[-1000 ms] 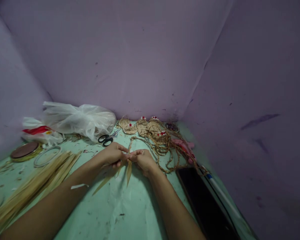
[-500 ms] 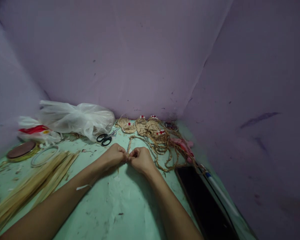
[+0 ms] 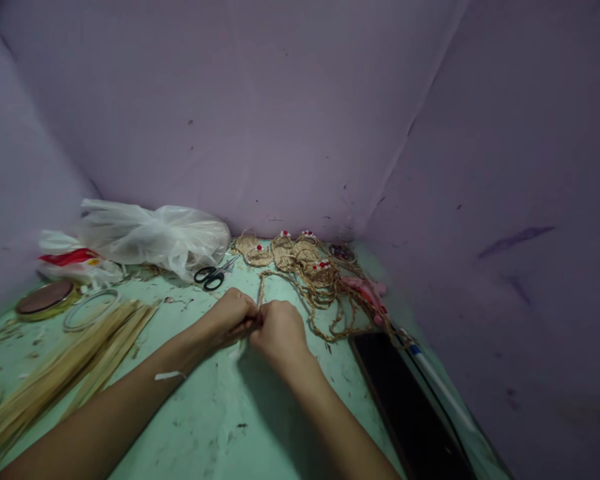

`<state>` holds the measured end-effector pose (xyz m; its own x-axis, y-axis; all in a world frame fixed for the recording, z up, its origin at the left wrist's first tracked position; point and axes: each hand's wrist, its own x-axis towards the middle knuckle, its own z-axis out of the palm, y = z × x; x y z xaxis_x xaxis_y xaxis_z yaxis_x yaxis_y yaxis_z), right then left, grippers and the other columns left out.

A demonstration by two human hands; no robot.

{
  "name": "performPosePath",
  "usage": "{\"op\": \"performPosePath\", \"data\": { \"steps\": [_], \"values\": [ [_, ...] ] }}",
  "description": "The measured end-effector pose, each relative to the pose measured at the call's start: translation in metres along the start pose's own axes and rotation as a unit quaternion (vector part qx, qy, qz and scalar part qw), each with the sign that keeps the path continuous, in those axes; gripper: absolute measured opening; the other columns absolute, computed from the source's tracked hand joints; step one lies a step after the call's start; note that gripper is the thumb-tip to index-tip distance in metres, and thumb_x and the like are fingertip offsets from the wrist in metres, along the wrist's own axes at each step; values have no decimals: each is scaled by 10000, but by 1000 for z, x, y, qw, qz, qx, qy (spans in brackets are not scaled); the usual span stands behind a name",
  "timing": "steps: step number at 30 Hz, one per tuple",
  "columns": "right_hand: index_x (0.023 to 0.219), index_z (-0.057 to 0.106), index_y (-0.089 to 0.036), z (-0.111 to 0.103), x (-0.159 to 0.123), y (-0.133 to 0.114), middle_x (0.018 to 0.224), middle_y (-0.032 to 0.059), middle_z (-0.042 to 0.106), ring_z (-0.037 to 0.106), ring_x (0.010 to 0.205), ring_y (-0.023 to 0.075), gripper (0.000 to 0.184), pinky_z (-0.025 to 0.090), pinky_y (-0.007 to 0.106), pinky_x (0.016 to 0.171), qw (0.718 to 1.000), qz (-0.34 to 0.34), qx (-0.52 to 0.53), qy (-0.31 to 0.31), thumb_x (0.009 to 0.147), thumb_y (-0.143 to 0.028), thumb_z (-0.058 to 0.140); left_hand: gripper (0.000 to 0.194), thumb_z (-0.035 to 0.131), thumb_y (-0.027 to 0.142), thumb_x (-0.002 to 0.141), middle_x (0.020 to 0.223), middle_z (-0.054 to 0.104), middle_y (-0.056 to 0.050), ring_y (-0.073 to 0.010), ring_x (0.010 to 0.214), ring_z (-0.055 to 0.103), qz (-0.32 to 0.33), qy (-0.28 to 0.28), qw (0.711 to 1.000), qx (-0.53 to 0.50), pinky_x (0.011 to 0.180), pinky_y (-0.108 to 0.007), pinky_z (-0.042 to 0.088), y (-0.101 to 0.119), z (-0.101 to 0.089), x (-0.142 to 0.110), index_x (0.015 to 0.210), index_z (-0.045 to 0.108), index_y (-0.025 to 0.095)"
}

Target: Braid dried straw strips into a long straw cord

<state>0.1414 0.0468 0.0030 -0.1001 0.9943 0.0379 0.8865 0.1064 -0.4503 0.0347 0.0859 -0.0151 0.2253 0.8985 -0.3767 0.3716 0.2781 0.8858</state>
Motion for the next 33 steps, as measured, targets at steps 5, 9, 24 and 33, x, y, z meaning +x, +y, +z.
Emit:
{"op": "performPosePath", "data": {
  "steps": [5,9,24,33],
  "values": [
    [645,693,-189,1,0,3,611,77,651,497,523,139,162,229,250,485,999,-35,22,-11,620,-178,534,125,440,103,514,297,321,52,-43,295,245,-19,-43,999,27,341,-184,154,11,-14,-6,398,423,148],
    [606,661,-173,-5,13,22,506,20,582,456,489,115,171,257,227,472,986,9,165,-33,633,-316,571,83,481,142,520,325,341,62,-29,302,227,-7,-78,997,-22,336,-182,131,10,-22,-2,441,456,135],
    [483,446,-158,18,20,18,378,-72,308,225,352,37,152,133,205,372,899,166,398,-76,616,-203,504,98,423,89,484,320,348,51,-38,310,240,15,-86,996,14,364,-196,151,7,-17,-1,397,430,133],
    [493,462,-158,26,20,25,397,-60,389,265,375,44,114,178,191,383,916,107,383,-62,594,-198,496,77,501,132,482,320,377,21,-79,367,351,4,-37,982,186,404,-206,241,5,-29,-5,428,548,105]
  ]
}}
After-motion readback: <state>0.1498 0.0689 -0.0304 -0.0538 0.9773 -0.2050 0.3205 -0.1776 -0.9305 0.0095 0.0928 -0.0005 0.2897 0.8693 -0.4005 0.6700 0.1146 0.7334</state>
